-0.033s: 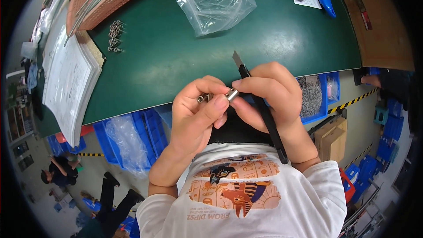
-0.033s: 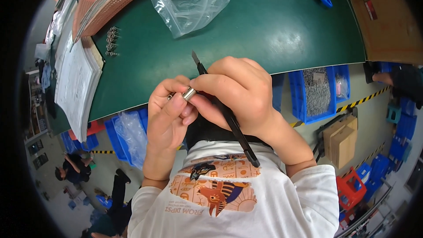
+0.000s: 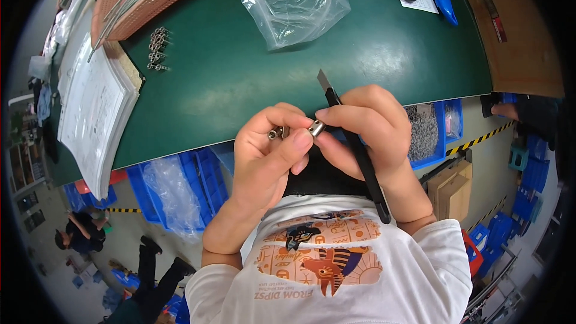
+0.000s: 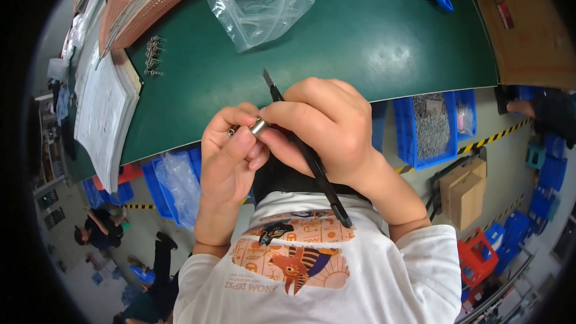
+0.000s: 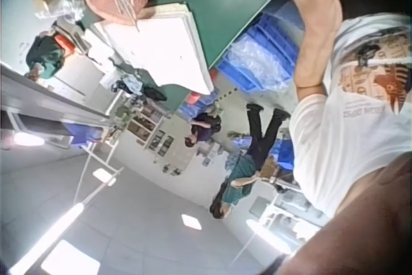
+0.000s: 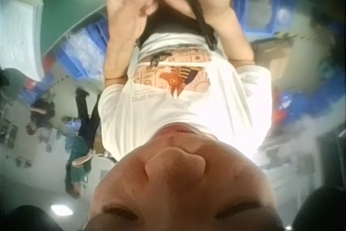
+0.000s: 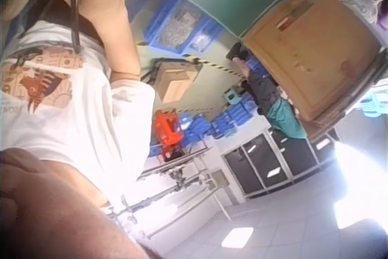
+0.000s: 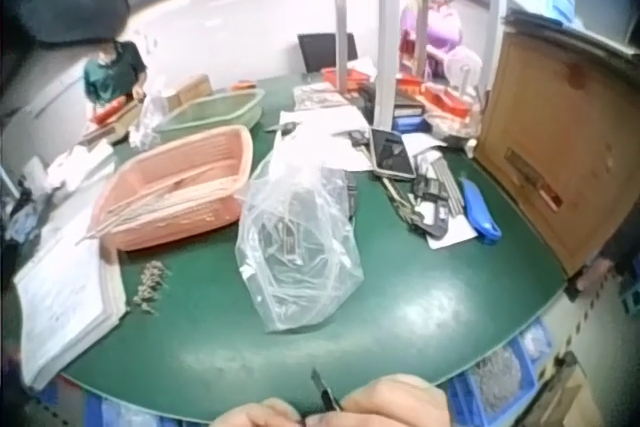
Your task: Using a small utility knife to deburr or clean the edges of small circular metal components at a workbench.
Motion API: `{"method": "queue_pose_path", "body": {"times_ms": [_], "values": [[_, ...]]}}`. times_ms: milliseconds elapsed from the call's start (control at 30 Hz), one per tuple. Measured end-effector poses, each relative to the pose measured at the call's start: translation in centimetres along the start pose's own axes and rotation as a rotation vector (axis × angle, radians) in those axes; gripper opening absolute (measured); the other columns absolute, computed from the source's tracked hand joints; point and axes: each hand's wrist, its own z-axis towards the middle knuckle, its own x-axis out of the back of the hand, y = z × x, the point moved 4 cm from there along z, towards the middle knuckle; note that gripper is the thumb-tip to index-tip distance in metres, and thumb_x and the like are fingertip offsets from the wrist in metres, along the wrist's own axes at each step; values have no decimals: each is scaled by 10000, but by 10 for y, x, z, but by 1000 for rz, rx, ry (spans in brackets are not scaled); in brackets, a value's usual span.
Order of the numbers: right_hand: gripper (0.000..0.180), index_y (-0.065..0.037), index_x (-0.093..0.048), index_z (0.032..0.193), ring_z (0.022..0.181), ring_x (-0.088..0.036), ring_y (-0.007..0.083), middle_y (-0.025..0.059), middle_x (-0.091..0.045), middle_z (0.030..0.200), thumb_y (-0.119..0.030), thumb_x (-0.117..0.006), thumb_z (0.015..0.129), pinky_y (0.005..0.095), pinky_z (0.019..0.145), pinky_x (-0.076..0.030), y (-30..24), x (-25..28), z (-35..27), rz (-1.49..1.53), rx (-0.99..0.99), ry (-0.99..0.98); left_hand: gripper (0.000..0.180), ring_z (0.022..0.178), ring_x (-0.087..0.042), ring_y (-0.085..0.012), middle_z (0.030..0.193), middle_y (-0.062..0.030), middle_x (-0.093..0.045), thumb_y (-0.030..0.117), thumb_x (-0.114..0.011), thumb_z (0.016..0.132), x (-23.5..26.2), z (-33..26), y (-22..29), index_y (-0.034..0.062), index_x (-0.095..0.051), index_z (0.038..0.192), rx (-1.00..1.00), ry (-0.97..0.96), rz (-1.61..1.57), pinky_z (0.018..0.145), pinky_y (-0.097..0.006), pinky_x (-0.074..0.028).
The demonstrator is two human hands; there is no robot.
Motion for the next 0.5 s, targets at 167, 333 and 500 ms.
{"method": "queue_pose_path", "body": {"times_ms": [167,333,500], "values": [[204,-67,-614,764,518,-523,182,36,-538,659,-138,-720,604,289,461,-377,-1,-8,0,-23,26,-89,160,641,-451,-46,894,-43,-489,78,-572,847,1,-2,2,7,-540,986,-90,29,27,476,-159,-372],[185,-67,-617,788,541,-531,185,36,-546,672,-120,-698,630,293,489,-391,-3,-10,0,44,-17,-146,151,626,-463,-50,875,-52,-514,34,-573,836,3,-2,5,-6,-559,980,-114,5,-2,456,-161,-364],[173,-67,-621,797,549,-529,182,32,-542,673,-95,-683,639,298,492,-395,-5,-13,1,78,3,-164,116,603,-465,-54,846,-53,-530,7,-582,824,3,-4,8,-12,-574,938,-126,37,-20,439,-168,-353]]}}
